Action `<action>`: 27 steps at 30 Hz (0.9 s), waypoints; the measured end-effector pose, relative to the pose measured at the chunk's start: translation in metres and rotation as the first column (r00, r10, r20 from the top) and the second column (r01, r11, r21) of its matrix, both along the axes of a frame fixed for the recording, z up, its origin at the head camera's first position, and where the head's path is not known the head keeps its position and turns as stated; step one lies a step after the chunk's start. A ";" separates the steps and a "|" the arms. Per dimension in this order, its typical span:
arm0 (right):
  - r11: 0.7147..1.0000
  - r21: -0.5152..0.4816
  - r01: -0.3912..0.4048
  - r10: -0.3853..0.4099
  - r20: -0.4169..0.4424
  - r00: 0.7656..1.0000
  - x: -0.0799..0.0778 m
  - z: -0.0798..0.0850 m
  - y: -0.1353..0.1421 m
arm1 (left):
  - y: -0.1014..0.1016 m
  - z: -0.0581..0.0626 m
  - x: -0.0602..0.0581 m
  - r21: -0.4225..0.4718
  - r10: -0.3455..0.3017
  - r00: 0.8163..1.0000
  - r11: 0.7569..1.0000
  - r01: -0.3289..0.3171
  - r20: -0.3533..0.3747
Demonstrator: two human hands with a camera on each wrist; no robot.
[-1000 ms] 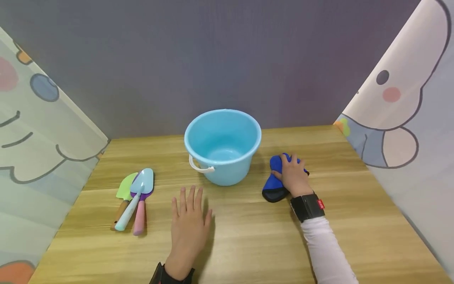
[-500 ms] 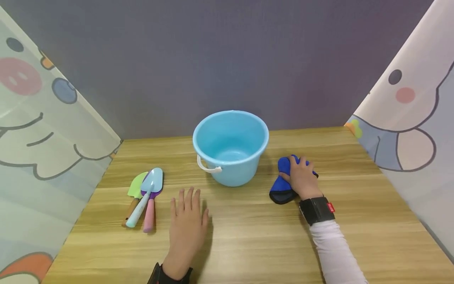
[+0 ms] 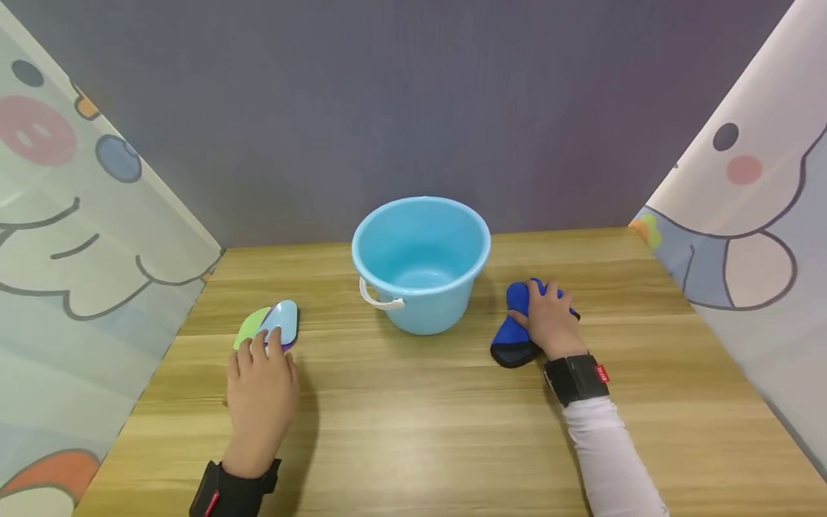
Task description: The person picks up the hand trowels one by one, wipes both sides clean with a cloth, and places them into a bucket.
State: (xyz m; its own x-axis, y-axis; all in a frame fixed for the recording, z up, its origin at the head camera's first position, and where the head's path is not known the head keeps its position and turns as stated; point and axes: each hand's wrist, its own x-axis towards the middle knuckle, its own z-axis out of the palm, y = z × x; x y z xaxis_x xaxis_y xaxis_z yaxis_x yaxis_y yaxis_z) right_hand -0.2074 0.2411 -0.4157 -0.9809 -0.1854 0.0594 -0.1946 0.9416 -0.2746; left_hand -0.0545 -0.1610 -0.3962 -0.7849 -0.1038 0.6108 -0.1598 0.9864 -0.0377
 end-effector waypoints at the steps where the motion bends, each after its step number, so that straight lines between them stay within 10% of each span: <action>1: 1.000 0.000 0.000 0.000 0.001 1.000 0.001 0.000 0.000 | -0.005 0.000 -0.001 -0.002 0.016 1.000 1.000 -0.016 0.004; 5: 1.000 -0.008 -0.001 0.001 -0.007 1.000 0.003 0.000 -0.003 | -0.021 -0.003 -0.003 0.020 0.101 0.985 0.994 -0.105 0.142; 13: 1.000 -0.001 0.013 -0.013 0.015 1.000 0.006 -0.003 -0.007 | -0.042 -0.011 -0.006 -0.005 0.170 0.888 0.983 -0.186 0.427; 27: 0.999 0.008 0.036 -0.035 -0.005 0.999 0.004 -0.002 -0.005 | -0.054 -0.011 -0.018 0.025 0.071 0.878 0.995 -0.094 0.473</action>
